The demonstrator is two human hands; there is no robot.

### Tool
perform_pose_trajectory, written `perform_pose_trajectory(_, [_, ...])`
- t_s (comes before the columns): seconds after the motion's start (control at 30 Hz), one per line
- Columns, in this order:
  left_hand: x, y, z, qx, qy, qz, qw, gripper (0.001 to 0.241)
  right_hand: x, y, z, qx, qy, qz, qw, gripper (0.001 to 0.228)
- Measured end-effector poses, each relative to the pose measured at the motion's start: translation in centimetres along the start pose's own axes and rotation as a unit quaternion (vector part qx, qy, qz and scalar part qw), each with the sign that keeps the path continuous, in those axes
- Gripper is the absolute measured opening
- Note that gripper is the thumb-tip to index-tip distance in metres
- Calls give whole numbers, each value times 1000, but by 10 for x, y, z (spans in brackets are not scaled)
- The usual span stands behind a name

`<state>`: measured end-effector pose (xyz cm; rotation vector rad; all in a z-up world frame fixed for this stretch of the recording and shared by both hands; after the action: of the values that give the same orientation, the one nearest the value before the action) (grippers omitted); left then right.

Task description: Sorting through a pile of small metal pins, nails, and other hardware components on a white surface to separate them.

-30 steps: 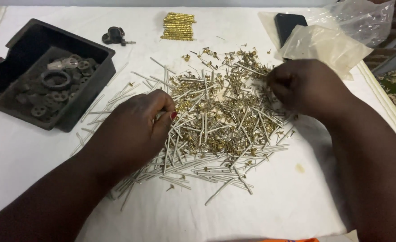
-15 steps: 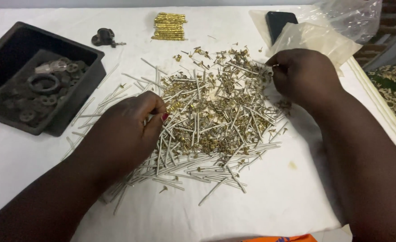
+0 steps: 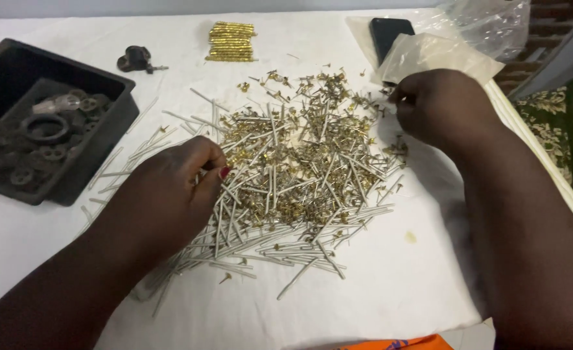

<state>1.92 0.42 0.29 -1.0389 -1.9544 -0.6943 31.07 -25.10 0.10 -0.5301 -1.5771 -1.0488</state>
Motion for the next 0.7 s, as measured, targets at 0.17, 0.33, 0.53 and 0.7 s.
perform_pose_trajectory(0.17, [-2,1,1,10,12,-4,1000,18,6,-3,8,-28,83,100,991,23])
perform_pose_trajectory(0.33, [-6,1,7,-22,5,-22,999,16,22,-2,3,-76,56,49,994,35])
perform_pose_trajectory(0.53, [-6,2,7,12,23,-23,999,15,11,0,1,-67,31,91,993,25])
perform_pose_trajectory(0.7, [-5,3,8,3,28,-17,999,17,20,0,-4,-54,103,106,988,25])
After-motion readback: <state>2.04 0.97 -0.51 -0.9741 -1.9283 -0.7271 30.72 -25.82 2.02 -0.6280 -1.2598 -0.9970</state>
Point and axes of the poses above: each hand's wrist, its own y-axis towards the middle knuckle, its own x-axis out of the back of the hand, z = x × y, the point moved 2 cm from there along y, towards the middle knuckle, and after that the axes turned 15 degrees about -z, right-handed, at the moved point
